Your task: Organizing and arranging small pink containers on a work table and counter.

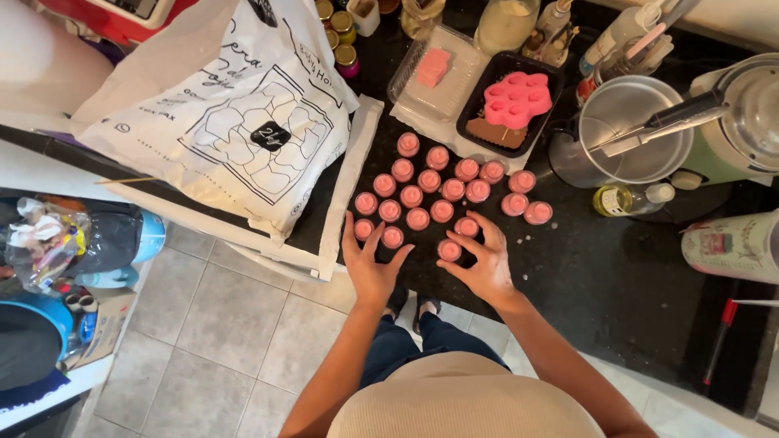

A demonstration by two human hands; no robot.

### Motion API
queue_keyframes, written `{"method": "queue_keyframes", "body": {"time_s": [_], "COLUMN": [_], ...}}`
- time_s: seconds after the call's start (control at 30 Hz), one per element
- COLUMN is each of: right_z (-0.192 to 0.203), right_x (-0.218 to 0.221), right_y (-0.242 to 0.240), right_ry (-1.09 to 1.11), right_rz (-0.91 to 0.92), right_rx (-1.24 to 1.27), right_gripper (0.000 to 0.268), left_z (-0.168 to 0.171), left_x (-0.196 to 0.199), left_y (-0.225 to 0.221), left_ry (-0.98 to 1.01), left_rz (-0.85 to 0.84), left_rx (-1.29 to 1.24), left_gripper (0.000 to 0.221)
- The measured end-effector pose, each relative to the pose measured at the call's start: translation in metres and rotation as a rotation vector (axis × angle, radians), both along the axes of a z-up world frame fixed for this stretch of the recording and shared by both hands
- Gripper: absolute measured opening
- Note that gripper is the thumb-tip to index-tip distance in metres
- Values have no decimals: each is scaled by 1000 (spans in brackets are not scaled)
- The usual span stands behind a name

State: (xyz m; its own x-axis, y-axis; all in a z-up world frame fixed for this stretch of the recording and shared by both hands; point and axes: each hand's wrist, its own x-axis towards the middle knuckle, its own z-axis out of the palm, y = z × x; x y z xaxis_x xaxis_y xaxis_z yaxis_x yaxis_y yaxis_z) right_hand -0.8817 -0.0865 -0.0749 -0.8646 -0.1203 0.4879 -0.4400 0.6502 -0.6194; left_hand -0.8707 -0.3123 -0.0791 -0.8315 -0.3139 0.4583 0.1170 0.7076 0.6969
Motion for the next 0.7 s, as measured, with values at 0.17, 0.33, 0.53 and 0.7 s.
{"method": "queue_keyframes", "body": {"time_s": [0.17, 0.33, 0.53, 0.7], "right_z": [22, 56, 90, 126], "right_x": [12, 46, 146, 275], "right_y": [-1, 9, 13, 15], "right_ry": [-3, 29, 94, 28], "right_rz": [-31, -166, -543, -967], "right_rx": [-97, -124, -162, -118], "right_gripper": [56, 53, 58, 48], "left_z": [-12, 0, 59, 118], "left_x": [-4, 5, 27, 75], "left_y": [1, -10, 10, 91], "left_ry": [42, 151, 215, 133], "left_rz": [31, -61, -538, -1139], "left_rx": [-30, 16, 67, 185], "left_gripper": [59, 52, 55, 45]}}
